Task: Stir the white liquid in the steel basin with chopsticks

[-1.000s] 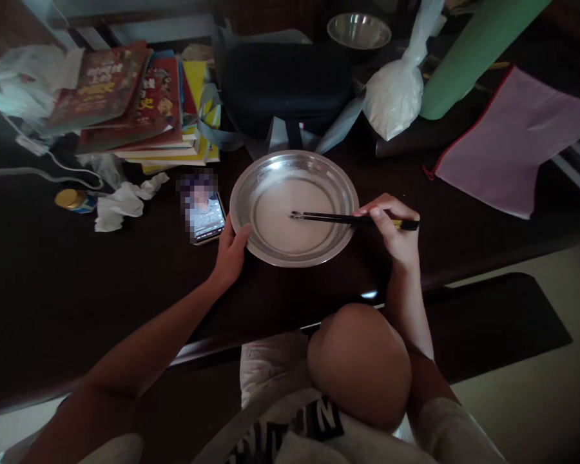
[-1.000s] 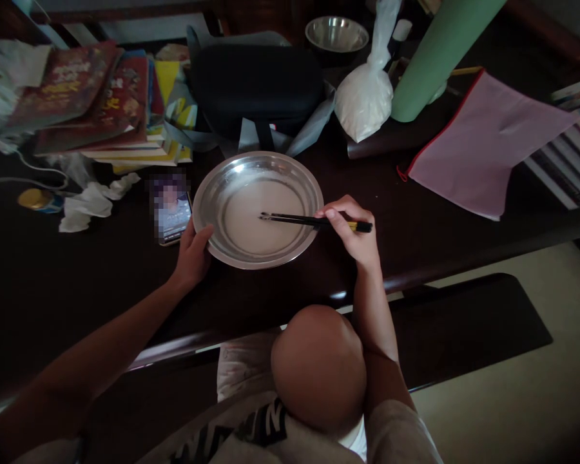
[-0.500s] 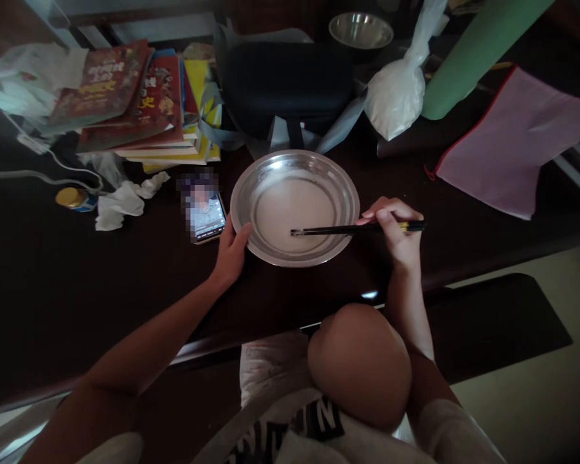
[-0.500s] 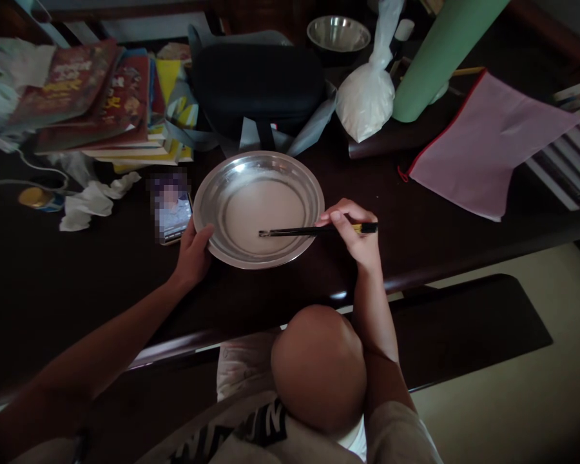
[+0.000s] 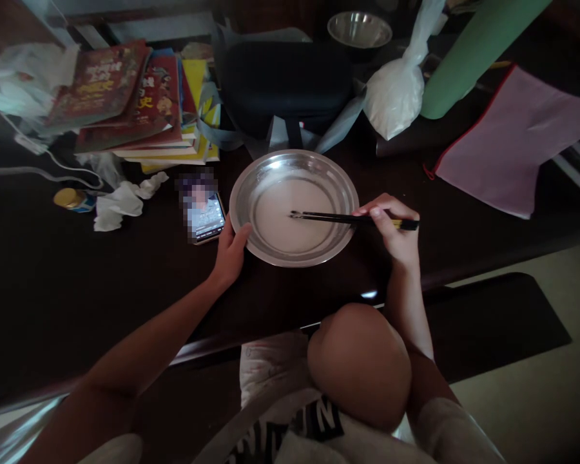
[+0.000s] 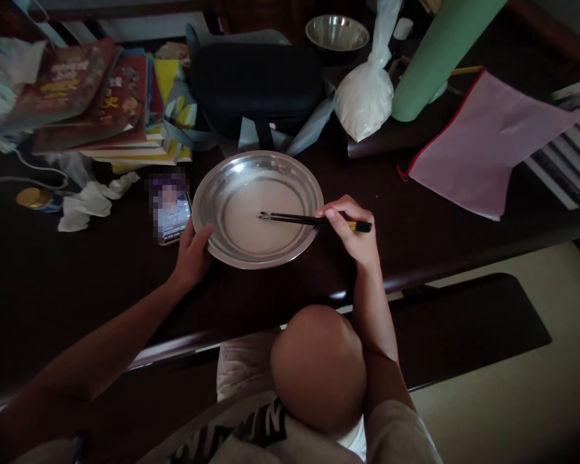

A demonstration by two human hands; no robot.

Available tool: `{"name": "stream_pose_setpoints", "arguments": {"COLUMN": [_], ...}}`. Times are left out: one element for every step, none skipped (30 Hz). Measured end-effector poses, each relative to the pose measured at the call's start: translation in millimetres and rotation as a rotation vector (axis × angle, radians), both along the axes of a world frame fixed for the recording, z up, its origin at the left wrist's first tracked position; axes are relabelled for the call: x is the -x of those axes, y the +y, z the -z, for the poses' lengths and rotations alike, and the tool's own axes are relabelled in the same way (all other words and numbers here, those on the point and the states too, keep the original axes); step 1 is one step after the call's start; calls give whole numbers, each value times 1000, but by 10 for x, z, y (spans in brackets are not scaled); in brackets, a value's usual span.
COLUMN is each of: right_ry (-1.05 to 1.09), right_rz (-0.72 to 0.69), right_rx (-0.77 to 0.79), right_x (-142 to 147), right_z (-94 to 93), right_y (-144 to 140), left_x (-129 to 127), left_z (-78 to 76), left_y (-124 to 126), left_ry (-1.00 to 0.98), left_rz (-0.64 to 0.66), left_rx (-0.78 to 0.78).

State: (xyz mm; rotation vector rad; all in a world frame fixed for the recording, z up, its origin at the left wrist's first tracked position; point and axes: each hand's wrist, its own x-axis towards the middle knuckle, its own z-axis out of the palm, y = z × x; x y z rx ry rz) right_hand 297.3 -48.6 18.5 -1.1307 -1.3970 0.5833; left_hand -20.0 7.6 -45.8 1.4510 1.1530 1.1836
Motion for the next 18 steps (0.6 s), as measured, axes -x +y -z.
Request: {"name": "stream_pose_setpoints", "arguments": {"right_ry": [35,73,98,101,79,41,-1,-30,-35,-15,25,69,101,109,89,51,8,-25], "right_rz": [28,40,33,9,-25,-55,-70,-66,-43,-12,17,33,29,8,-21,-46,-56,-48], "right_rx": [-10,-11,-2,12,31,45,50,46,33,18,6,0,4,14,26,33,32,24], "right_x": [-1,-1,1,4,8,12,14,15,13,11,9,8,8,10,12,15,16,16], "right_z": [2,3,3,1,-3,-9,-14,-17,-17,-15,-11,-7,-4,-3,-4,-7,-10,-12], "right_y": [-2,-5,-8,-11,-13,-13,-13,-12,-11,-10,-10,-10,-11,-11,-11,-11,-10,-9], "left_x": [-2,-4,-6,-9,-12,-14,-16,-17,-17,-17,-16,-14,-13,-12,-12,-12,-13,-15], "left_z": [-5,-11,-17,-24,-31,-36,-39,-40,-37,-33,-26,-19,-12,-8,-5,-5,-7,-10], "left_y": [-1,-2,-4,-6,-8,-9,-10,-10,-9,-8,-7,-6,-6,-6,-7,-8,-9,-10], "left_ry": [-1,-1,-3,-8,-16,-25,-32,-35,-36,-34,-31,-26,-20,-12,-2,6,8,3], "left_rz": [1,4,6,5,0,-5,-11,-15,-17,-14,-7,0,8,14,16,16,11,5], "left_rx": [-1,-1,2,8,18,28,35,39,38,33,26,18,11,3,-5,-11,-13,-11]}}
